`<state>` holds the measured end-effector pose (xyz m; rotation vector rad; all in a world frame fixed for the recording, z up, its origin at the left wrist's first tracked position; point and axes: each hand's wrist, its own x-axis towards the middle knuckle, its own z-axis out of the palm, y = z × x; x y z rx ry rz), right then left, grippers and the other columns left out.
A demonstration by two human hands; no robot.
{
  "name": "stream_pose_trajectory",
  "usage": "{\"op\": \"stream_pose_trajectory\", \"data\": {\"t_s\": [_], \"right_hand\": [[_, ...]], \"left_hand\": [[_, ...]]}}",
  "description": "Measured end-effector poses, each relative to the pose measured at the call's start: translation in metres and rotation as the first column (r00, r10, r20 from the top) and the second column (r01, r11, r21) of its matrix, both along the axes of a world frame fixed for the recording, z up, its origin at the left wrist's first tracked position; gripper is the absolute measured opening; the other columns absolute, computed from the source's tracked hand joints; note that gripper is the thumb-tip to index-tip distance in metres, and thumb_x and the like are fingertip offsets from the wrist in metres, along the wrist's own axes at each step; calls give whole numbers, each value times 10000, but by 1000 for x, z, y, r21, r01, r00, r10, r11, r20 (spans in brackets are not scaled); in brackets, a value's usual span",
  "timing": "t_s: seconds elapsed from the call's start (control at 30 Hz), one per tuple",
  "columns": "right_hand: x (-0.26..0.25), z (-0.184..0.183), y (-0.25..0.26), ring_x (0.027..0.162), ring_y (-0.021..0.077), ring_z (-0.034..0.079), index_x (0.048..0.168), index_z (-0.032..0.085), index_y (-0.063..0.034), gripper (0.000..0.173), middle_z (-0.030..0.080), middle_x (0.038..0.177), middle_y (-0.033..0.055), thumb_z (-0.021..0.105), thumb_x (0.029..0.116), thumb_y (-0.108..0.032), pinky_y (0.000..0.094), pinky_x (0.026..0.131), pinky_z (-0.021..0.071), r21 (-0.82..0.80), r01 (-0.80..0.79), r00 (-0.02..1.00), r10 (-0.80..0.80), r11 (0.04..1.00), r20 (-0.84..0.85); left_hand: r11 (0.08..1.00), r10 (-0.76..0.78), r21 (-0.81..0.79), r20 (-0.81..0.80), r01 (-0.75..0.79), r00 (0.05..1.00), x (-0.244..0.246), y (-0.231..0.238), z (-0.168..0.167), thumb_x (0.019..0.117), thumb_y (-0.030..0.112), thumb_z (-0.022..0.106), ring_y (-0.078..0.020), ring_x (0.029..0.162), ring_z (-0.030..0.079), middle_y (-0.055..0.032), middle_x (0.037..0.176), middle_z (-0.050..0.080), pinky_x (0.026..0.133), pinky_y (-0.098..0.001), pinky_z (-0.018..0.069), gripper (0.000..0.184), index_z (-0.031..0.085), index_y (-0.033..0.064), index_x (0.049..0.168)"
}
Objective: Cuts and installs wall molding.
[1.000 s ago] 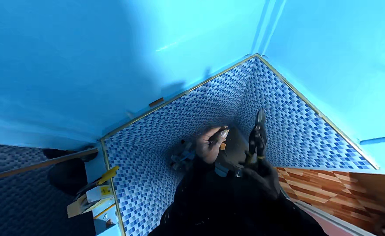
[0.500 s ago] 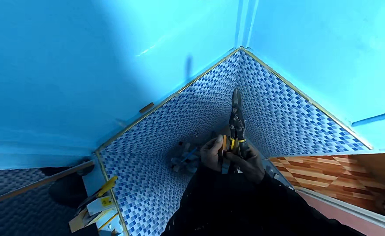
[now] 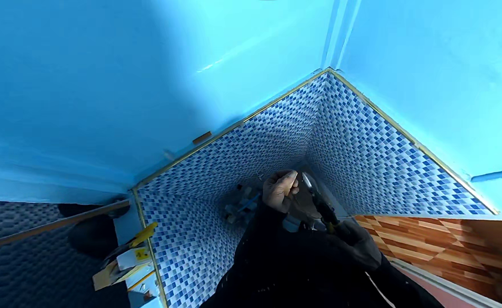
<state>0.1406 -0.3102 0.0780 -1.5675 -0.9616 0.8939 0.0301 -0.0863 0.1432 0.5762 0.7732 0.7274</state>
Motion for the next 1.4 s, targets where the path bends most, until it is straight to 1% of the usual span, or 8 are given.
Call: {"op": "stream_pose_trajectory", "data": {"t_s": [0.2, 0.43, 0.5, 0.6, 0.77, 0.9, 1.2, 1.4], "right_hand": [[8, 10, -12, 615, 11, 525, 876, 649, -45, 319, 585, 699, -11, 753, 890, -346, 204, 577, 459, -96, -118, 989, 126, 988, 75], [-1, 14, -7, 643, 2, 593, 932, 681, -35, 299, 658, 747, -7, 743, 894, -325, 196, 602, 508, -106, -115, 993, 116, 988, 9], [-4, 17, -7, 650, 22, 613, 944, 672, -51, 287, 658, 756, -15, 734, 899, -328, 217, 608, 526, -132, -115, 993, 109, 985, -51], [-8, 15, -5, 686, 119, 703, 1036, 678, -52, 252, 741, 834, 31, 739, 923, -270, 300, 635, 603, -78, -104, 963, 81, 992, -257], [-18, 20, 20, 792, 153, 725, 1235, 632, 5, 353, 761, 964, 68, 715, 948, -184, 314, 719, 617, 48, 148, 919, -119, 988, -377], [-13, 21, 52, 781, 144, 719, 1099, 641, 26, 250, 761, 941, 71, 747, 910, -98, 316, 716, 612, 172, 340, 881, -249, 925, -403], [-18, 19, 75, 663, 128, 660, 1006, 646, 20, 195, 696, 785, 59, 762, 898, -93, 298, 647, 587, 111, 439, 791, -325, 892, -518], [-24, 39, 91, 708, 155, 677, 1045, 643, 44, 196, 700, 831, 104, 737, 909, -63, 305, 668, 598, -28, 604, 598, -476, 797, -645]], "left_hand": [[978, -182, 103, 3, 181, 983, -3, 8, -11, 1010, -7, 419, -117, 730, 660, -109, 1054, 720, 635, -240, 554, 292, 683, 41, 1124], [957, -290, 28, 119, 288, 950, -9, 5, -8, 987, 143, 187, -161, 855, 668, -134, 1146, 697, 746, -284, 555, 538, 642, -6, 1231], [948, -317, 49, 143, 314, 937, -13, 4, -9, 965, 124, 202, -154, 925, 668, -128, 1183, 683, 816, -296, 552, 536, 603, -6, 1296], [941, -331, 98, 74, 323, 941, -15, 4, -16, 946, 47, 284, -129, 827, 634, -130, 1210, 651, 705, -258, 535, 495, 579, -19, 1338], [896, -379, 239, -31, 375, 925, -11, -5, -23, 915, 2, 349, -114, 868, 668, -122, 1189, 697, 738, -242, 550, 481, 582, -59, 1331], [815, -479, 349, -41, 461, 877, -3, -26, -35, 934, 7, 341, -176, 1104, 655, -151, 1239, 672, 968, -345, 533, 502, 491, -113, 1398], [769, -530, 352, -113, 533, 840, 3, -30, -29, 913, -14, 351, -153, 1010, 665, -123, 1156, 678, 905, -338, 548, 572, 390, -71, 1481], [755, -530, 521, 128, 398, 838, -2, -25, -54, 1044, 415, 467, -234, 1258, 604, -144, 1343, 651, 1080, -418, 479, 569, 560, -18, 1402]]}}
